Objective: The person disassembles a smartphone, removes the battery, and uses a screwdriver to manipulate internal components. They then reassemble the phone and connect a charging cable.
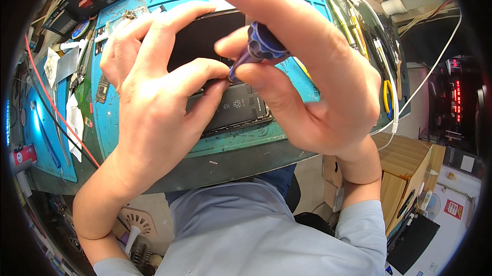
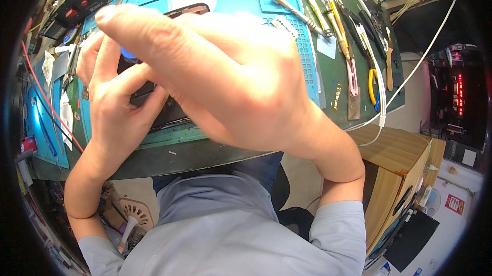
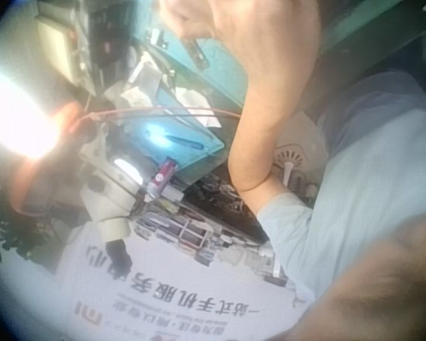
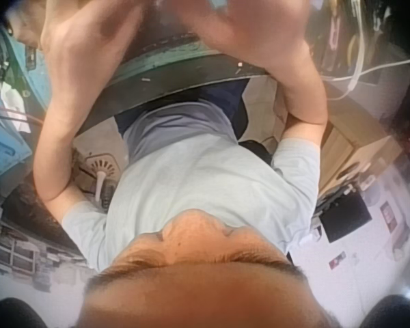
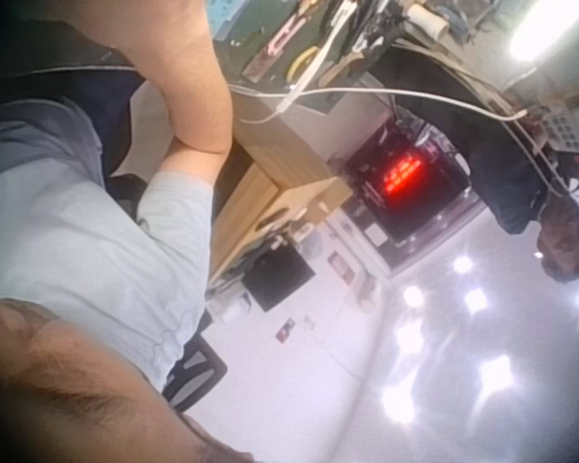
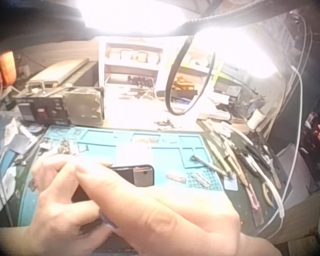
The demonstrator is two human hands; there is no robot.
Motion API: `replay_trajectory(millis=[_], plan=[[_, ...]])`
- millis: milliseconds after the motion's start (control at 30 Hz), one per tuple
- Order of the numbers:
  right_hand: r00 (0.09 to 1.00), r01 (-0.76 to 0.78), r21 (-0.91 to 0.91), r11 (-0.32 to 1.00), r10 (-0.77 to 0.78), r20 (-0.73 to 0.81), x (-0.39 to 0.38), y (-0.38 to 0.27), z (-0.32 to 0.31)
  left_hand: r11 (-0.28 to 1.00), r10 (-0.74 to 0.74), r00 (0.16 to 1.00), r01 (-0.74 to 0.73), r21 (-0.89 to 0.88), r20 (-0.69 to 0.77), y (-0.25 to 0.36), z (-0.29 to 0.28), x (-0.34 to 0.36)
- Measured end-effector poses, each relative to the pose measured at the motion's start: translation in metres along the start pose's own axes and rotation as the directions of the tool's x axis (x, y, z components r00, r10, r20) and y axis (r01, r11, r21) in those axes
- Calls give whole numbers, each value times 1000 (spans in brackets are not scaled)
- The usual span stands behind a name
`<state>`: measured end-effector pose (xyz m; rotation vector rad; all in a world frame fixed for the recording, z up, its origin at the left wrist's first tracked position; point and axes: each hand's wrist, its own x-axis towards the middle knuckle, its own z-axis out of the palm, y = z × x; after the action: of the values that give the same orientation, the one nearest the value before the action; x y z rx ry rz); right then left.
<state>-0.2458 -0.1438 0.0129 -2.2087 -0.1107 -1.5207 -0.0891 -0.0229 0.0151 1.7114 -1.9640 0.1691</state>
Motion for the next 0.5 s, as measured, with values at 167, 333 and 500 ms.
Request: replay_trajectory(millis=[167, 333, 500], plan=[[984, -103, -61, 993, 111, 141, 3, -10, -13, 1000, -7, 1000, 7, -24, -1, -1, 1, -1], [977, -191, -18, 982, 191, 94, -6, -16, -8, 1000, -7, 1000, 7, -7, 2, 0, 0, 0], [890, -415, -43, 909, 415, 190, 24, -36, -22, 1000, 6, 1000, -6, 4, -7, -1, 0, 0]])
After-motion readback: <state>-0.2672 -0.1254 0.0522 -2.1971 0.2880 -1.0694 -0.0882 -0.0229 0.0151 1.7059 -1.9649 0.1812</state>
